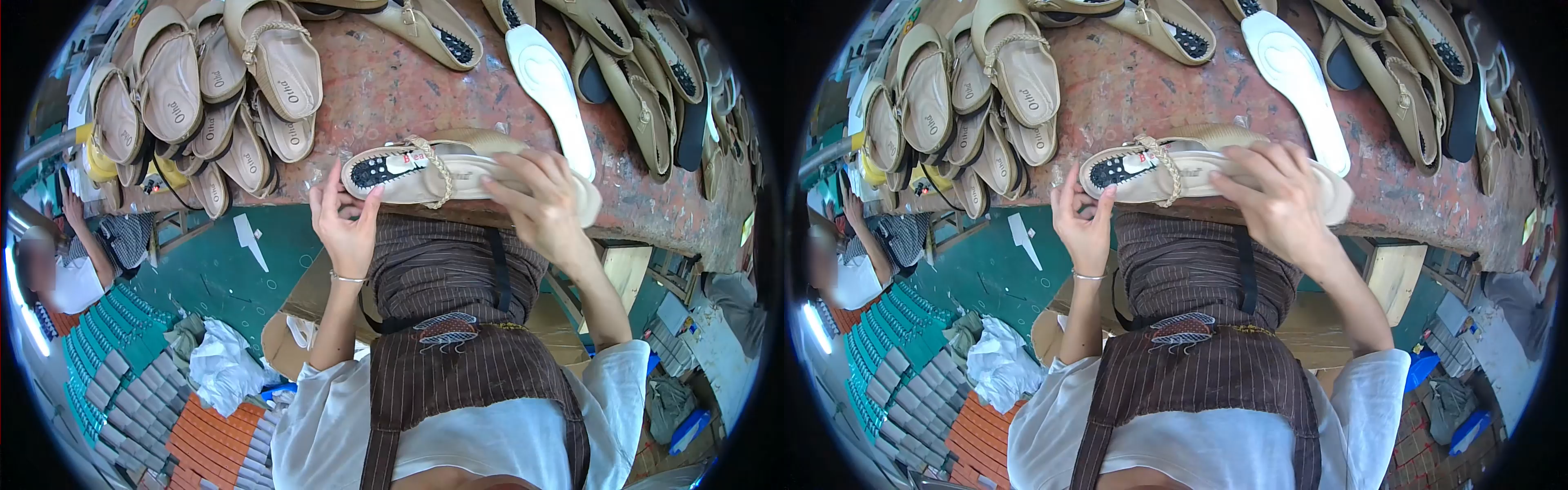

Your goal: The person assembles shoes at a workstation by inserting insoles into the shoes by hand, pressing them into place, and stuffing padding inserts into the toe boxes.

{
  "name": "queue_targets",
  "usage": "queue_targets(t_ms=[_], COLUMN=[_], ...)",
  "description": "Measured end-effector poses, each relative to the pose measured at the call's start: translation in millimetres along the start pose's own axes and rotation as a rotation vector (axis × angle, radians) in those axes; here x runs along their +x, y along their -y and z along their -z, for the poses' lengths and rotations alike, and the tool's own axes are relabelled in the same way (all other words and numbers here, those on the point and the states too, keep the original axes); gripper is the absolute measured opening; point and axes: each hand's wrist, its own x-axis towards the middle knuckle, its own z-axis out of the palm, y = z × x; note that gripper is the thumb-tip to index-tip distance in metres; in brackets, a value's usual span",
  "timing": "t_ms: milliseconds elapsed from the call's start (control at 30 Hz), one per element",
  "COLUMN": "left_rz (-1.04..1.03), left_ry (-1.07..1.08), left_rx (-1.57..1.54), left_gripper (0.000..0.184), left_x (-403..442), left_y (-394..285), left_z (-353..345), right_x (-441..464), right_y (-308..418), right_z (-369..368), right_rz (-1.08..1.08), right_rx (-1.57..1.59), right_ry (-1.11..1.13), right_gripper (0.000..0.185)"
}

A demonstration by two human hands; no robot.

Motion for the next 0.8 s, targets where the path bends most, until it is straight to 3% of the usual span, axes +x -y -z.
queue_targets(t_ms=[200,400,733,800], left_rz=[0.014,0.092,0.195,0.127], left_ry=[-0.047,0.000,-0.032,0.086], left_rx=[-0.182,-0.311,-0.309,-0.242], left_gripper=[0.059,0.046,0.041,0.040], left_x=[8.3,13.8,26.9,26.7], left_y=[15.6,20.2,24.8,30.5], left_z=[-13.1,-11.6,-13.8,-8.3], right_x=[43.0,57.6,64.6,64.8], right_y=[21.0,29.0,27.9,26.7], right_z=[-53.0,-69.8,-73.1,-67.2], right_rz=[0.060,0.071,0.107,0.056], right_rx=[0.277,0.285,0.235,0.377], right_ry=[-0.064,-0.073,0.062,0.028], right_gripper=[0.012,0.014,0.023,0.028])
